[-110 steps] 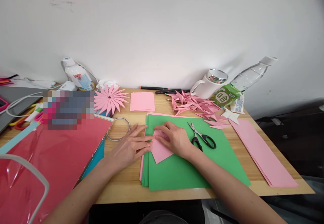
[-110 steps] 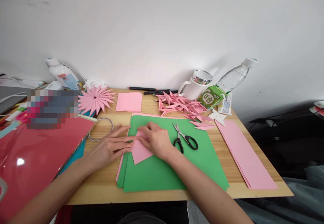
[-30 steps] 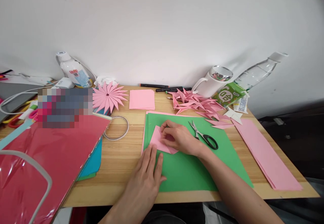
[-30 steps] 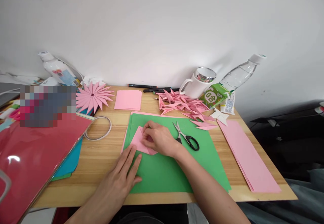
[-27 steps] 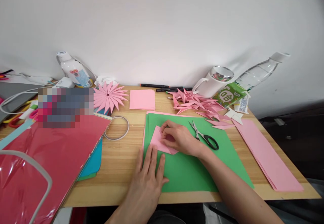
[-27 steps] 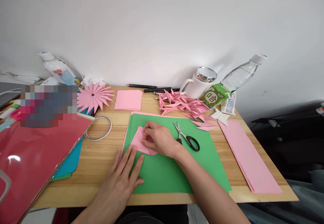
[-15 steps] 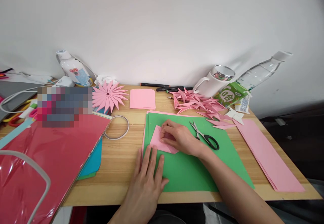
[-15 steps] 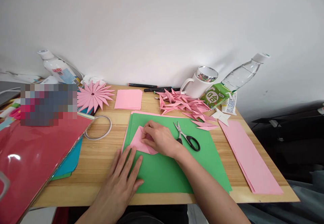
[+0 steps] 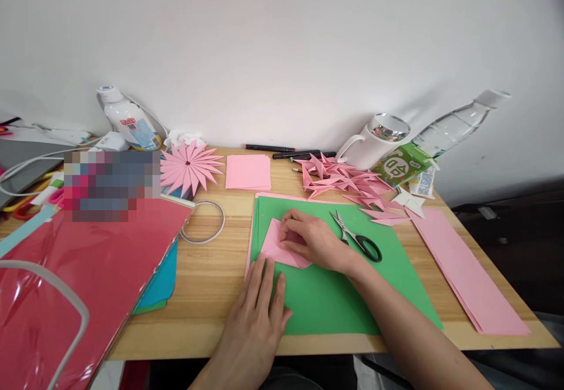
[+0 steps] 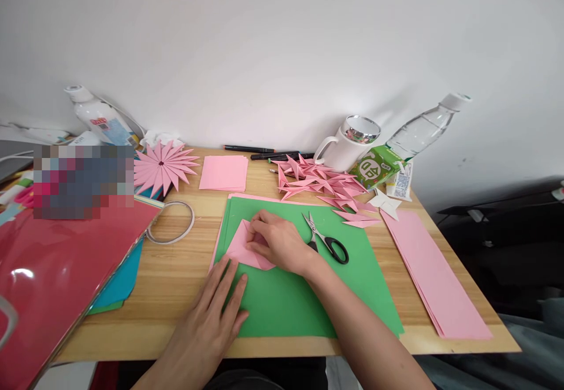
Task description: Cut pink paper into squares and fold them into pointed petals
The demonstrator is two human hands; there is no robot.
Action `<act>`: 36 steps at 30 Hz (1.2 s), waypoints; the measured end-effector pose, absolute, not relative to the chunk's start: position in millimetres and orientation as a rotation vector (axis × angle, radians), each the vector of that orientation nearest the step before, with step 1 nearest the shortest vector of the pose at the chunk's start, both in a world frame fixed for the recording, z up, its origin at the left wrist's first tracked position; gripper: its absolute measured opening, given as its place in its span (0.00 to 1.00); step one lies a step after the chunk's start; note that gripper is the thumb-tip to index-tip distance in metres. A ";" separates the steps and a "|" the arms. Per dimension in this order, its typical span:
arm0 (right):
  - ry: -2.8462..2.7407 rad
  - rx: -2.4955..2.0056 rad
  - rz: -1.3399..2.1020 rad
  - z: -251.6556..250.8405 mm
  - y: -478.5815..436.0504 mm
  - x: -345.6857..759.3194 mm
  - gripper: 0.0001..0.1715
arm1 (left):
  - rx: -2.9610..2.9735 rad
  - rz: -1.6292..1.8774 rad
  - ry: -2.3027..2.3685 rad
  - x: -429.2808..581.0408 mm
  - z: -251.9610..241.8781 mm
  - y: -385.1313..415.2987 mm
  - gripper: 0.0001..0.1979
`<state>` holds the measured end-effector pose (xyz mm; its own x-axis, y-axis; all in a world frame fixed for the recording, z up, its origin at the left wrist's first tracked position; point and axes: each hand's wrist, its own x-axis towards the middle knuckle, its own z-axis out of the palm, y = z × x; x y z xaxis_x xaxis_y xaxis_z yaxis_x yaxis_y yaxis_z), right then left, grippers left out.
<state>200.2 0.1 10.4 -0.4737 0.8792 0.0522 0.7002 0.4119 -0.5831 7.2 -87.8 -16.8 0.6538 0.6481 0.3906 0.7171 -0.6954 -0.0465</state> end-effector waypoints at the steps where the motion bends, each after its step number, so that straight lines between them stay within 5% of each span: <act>1: -2.320 -1.361 0.709 10.2 0.2 200.2 0.01 | -2.681 -0.506 -1.125 6.7 -17.5 -86.7 0.20; 13: -2.315 -1.255 0.844 19.8 1.3 206.2 0.08 | -2.725 -0.318 -1.030 1.0 -16.2 -74.2 0.32; 36: -2.309 -1.313 0.913 24.7 0.5 206.7 0.14 | -2.839 -0.391 -0.998 -5.0 -16.2 -60.0 0.31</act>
